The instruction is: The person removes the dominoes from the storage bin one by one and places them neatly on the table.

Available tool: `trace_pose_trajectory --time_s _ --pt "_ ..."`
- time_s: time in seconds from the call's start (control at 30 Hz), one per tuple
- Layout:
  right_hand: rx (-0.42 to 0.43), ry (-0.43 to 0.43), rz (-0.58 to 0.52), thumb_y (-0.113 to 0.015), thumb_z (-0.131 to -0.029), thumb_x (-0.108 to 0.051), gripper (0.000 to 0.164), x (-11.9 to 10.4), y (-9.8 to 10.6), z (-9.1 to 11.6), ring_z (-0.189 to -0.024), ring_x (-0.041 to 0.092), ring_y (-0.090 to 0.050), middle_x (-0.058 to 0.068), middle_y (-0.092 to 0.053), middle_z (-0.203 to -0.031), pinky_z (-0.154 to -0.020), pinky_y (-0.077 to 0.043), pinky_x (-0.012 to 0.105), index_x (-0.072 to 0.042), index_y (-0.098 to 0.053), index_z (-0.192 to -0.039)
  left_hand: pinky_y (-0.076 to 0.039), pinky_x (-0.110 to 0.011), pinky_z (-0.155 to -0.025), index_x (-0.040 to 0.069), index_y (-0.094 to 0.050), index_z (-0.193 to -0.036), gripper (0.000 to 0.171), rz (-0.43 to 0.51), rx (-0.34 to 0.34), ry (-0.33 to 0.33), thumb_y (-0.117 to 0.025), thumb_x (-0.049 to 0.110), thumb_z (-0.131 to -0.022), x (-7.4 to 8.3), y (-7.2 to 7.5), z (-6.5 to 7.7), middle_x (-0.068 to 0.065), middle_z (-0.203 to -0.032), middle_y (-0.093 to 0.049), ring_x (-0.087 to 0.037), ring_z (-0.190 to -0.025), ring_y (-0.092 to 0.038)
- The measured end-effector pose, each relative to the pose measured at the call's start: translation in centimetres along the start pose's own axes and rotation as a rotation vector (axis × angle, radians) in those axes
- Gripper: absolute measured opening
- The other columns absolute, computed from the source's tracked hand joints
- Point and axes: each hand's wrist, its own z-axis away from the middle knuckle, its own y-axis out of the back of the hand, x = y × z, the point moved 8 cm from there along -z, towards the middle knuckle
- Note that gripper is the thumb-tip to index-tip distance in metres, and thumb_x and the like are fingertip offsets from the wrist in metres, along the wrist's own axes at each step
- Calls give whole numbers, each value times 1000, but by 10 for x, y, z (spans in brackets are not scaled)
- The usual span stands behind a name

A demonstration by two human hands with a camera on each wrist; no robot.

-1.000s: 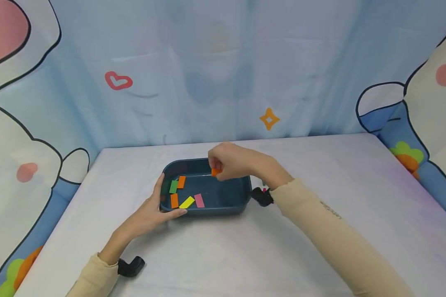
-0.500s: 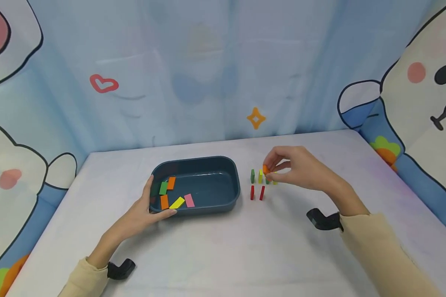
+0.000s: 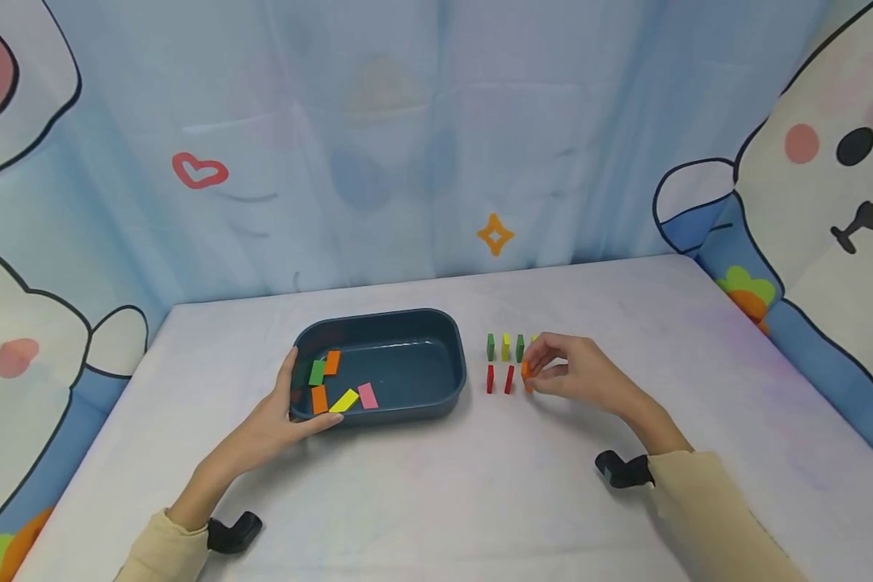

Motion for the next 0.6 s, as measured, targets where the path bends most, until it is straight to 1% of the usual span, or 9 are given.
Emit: trace_pose_trajectory --time_s 0.1,0.17,0.23,0.3,0.4,0.6 --pt "3 -5 -7 -83 -85 4 30 5 -6 -2 -99 22 -67 9 -69 -108 -87 -60 26 0 -67 -110 -38 -68 -113 21 10 -168 131 1 -1 2 -81 62 -84 0 1 0 -23 -170 -24 -44 -149 -39" --pt "6 -12 -4 -83 -85 4 30 8 -8 -2 -100 24 -67 10 -69 -109 -88 -61 32 0 -66 -110 -38 -68 -113 21 10 -168 131 1 0 1 -81 62 -84 1 1 0 -23 -170 -24 -44 -149 -39" --pt "4 -13 -2 -83 -85 4 31 9 -9 -3 -101 26 -67 10 -69 -109 -89 -61 37 0 -66 -110 -38 -68 -113 22 10 -168 131 -1 1 1 -81 62 -84 1 1 0 -23 -170 -24 -43 -149 -39" --pt "6 -7 0 -83 -85 5 31 10 -10 -3 -100 26 -68 10 -68 -108 -89 -61 39 0 -65 -110 -37 -68 -113 22 11 -168 131 -1 0 0 -81 62 -84 1 1 0 -23 -170 -24 -44 -149 -39" --pt "13 -2 0 -82 -85 6 31 11 -10 -2 -100 26 -68 10 -68 -108 -89 -61 39 0 -65 -110 -37 -68 -113 22 11 -168 131 0 -3 -4 -81 62 -84 2 1 0 -23 -170 -22 -44 -149 -38" --pt "16 -17 -25 -81 -86 7 33 13 -13 -2 -102 28 -67 12 -67 -109 -87 -62 34 2 -62 -113 -36 -67 -115 23 11 -168 132 10 -7 3 -81 63 -83 -1 0 0 -20 -171 -21 -42 -150 -37"
